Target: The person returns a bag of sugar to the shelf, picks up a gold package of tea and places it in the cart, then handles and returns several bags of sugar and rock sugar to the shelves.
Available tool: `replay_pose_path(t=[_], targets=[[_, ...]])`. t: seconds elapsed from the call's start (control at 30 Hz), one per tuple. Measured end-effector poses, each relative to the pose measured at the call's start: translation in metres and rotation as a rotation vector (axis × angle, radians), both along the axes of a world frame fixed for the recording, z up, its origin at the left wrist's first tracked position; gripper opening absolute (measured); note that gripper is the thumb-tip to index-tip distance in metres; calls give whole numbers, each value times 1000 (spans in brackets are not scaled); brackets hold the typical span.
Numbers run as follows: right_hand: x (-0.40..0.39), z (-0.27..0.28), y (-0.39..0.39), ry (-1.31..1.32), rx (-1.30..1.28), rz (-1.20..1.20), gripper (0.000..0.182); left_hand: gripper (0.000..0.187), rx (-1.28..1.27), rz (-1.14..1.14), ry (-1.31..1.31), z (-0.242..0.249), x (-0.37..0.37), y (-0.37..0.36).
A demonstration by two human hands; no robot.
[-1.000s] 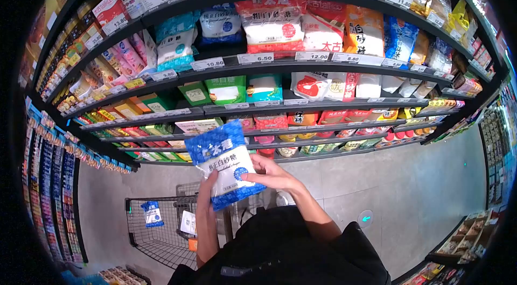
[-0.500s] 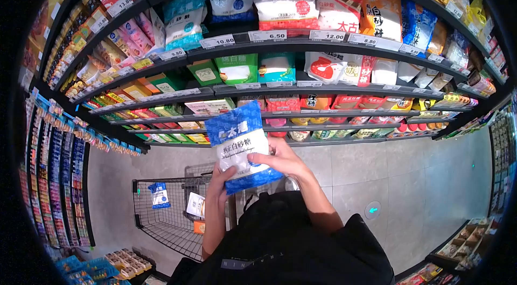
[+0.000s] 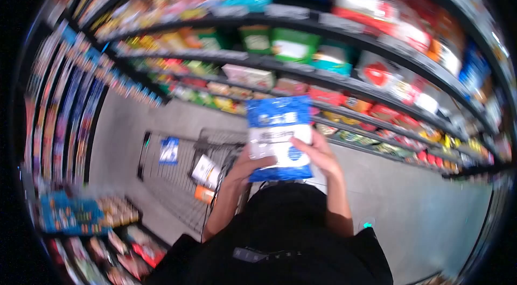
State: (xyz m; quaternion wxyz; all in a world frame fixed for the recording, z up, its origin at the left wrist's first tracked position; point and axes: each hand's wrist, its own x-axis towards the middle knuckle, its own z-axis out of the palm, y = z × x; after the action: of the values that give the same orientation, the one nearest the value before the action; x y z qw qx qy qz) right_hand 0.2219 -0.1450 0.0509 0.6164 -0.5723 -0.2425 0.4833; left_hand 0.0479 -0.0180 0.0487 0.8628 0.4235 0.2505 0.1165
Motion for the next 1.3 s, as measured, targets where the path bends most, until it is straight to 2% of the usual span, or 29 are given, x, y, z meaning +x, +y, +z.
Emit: replay_pose_path(t=[0.1,0.3,0.57,1.07,1.3], targets=[[-2,-5,-1,9,-21,-47,36,67,73,-44,-80,-2,1,-2],[-4,10,3,-6,-13,-80,38,72,50,-33,-146,6,2,0],[-4,17,2,-50,87,-86,38,69,100,-26,-245,15,2,7],[-4,28,1,-53,129,-70,38,68,184,-59,-127,28,4,12],[2,37,2,-87,131,-17,41,59,201,-40,-13,24,7,18]])
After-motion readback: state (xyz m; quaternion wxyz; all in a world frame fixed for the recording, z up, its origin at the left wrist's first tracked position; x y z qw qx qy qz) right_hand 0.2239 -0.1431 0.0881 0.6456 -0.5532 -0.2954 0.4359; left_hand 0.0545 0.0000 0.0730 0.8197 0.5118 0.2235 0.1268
